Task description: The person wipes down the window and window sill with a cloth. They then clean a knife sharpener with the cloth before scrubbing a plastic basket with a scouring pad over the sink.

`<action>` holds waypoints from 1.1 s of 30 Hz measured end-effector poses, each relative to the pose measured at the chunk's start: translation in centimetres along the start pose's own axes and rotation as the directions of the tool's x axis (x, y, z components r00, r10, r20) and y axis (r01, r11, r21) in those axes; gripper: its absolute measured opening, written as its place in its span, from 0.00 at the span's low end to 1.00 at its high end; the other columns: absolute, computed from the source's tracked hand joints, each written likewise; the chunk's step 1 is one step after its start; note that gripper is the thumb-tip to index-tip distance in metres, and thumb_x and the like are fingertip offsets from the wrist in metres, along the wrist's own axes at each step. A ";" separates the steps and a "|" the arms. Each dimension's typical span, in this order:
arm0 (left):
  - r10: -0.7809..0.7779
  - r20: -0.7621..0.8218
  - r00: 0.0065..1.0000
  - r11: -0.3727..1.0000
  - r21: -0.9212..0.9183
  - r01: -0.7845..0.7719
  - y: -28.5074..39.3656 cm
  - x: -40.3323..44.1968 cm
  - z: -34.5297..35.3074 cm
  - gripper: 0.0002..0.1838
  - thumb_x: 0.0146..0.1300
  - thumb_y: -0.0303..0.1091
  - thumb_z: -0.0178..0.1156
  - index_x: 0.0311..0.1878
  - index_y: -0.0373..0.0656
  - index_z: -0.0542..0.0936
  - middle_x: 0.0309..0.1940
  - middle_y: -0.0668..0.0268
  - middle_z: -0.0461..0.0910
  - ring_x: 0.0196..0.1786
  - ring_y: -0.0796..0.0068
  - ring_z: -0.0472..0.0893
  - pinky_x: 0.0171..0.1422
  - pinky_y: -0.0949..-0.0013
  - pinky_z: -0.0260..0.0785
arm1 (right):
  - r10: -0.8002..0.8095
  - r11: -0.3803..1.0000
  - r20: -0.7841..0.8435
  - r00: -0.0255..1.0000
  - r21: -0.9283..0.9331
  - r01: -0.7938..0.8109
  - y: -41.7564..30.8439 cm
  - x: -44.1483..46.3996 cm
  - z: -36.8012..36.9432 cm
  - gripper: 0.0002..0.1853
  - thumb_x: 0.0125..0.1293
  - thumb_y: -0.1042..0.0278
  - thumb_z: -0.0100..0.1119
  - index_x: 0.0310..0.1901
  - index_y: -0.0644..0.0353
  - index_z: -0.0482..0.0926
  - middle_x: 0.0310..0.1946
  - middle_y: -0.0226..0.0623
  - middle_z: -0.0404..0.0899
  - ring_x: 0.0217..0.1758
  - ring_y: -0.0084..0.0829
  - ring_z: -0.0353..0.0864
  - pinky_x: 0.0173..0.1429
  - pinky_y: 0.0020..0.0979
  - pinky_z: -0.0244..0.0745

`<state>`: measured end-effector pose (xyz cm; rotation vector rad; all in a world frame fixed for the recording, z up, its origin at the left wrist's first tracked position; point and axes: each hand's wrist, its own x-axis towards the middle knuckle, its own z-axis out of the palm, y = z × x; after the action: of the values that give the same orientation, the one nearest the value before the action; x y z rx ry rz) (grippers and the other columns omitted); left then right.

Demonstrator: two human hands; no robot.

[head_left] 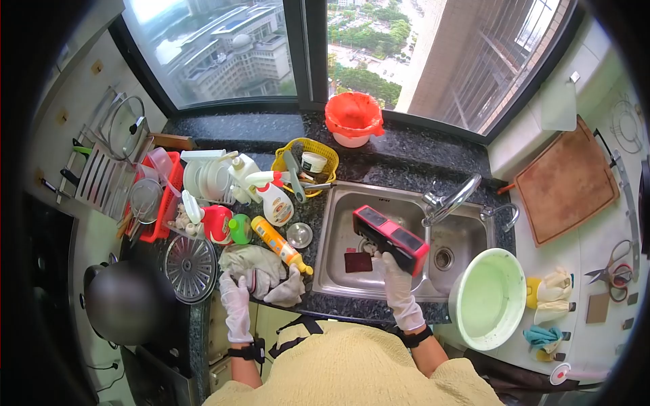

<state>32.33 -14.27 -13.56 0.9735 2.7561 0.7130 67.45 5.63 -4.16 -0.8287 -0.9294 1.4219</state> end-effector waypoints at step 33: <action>0.353 0.602 0.717 0.311 -0.798 0.517 25.6 -4.9 0.4 0.15 0.69 0.39 0.58 0.54 0.45 0.71 0.40 0.71 0.76 0.39 0.84 0.76 0.42 0.78 0.71 | 0.450 0.892 0.235 0.861 -0.083 -0.443 0.5 0.5 3.3 0.19 0.62 0.67 0.67 0.51 0.61 0.73 0.36 0.28 0.78 0.36 0.17 0.77 0.43 0.22 0.75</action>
<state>50.62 0.26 -1.91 0.5333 1.1937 1.3506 64.20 5.86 -3.19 -0.9406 -0.9843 1.9584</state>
